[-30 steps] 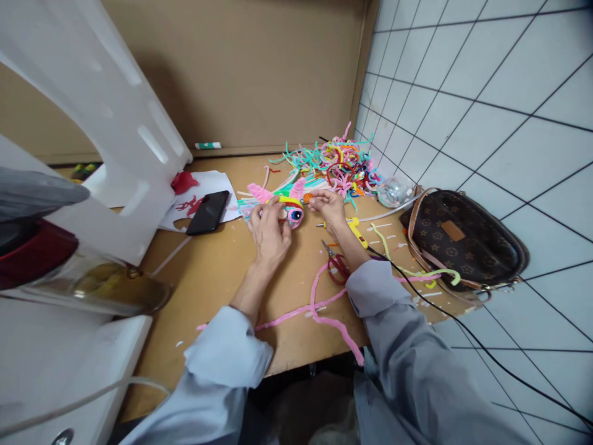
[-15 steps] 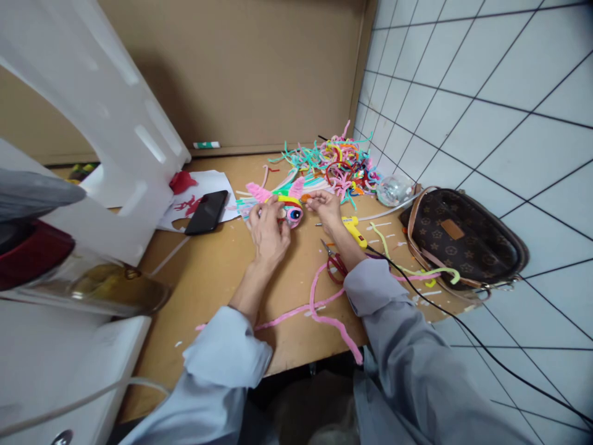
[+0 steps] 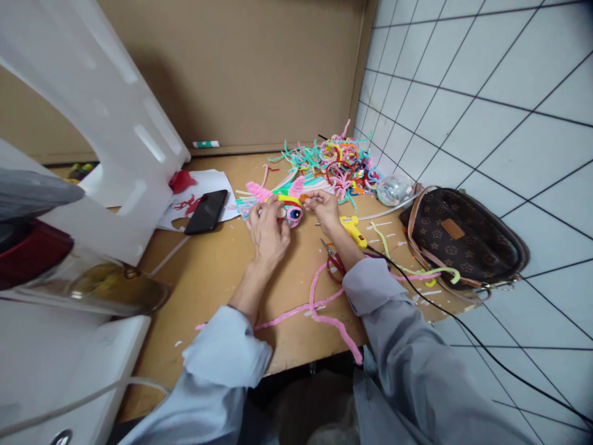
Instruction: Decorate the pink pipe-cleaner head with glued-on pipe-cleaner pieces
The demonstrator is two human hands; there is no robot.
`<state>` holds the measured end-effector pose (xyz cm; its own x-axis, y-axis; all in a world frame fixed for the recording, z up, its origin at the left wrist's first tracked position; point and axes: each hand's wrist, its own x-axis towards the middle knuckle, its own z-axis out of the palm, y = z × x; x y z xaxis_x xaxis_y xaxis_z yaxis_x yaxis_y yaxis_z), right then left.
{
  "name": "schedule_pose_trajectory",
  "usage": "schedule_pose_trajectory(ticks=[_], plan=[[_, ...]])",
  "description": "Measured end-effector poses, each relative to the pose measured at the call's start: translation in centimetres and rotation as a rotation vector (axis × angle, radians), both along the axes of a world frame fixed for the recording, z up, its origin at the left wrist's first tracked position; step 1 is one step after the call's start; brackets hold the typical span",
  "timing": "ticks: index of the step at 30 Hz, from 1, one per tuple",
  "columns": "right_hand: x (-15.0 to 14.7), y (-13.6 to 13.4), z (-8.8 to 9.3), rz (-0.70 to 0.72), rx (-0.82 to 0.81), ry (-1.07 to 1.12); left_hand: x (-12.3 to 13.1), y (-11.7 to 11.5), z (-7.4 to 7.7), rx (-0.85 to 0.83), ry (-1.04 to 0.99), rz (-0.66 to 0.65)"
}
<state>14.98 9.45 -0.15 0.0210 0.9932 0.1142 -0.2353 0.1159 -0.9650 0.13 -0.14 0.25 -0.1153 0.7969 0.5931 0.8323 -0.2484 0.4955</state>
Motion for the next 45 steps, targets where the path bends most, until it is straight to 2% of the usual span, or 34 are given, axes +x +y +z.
schedule_pose_trajectory(ticks=[45], plan=[[-0.14, -0.49, 0.57, 0.004, -0.014, -0.037, 0.04, -0.2, 0.64, -0.044, -0.006, -0.022]])
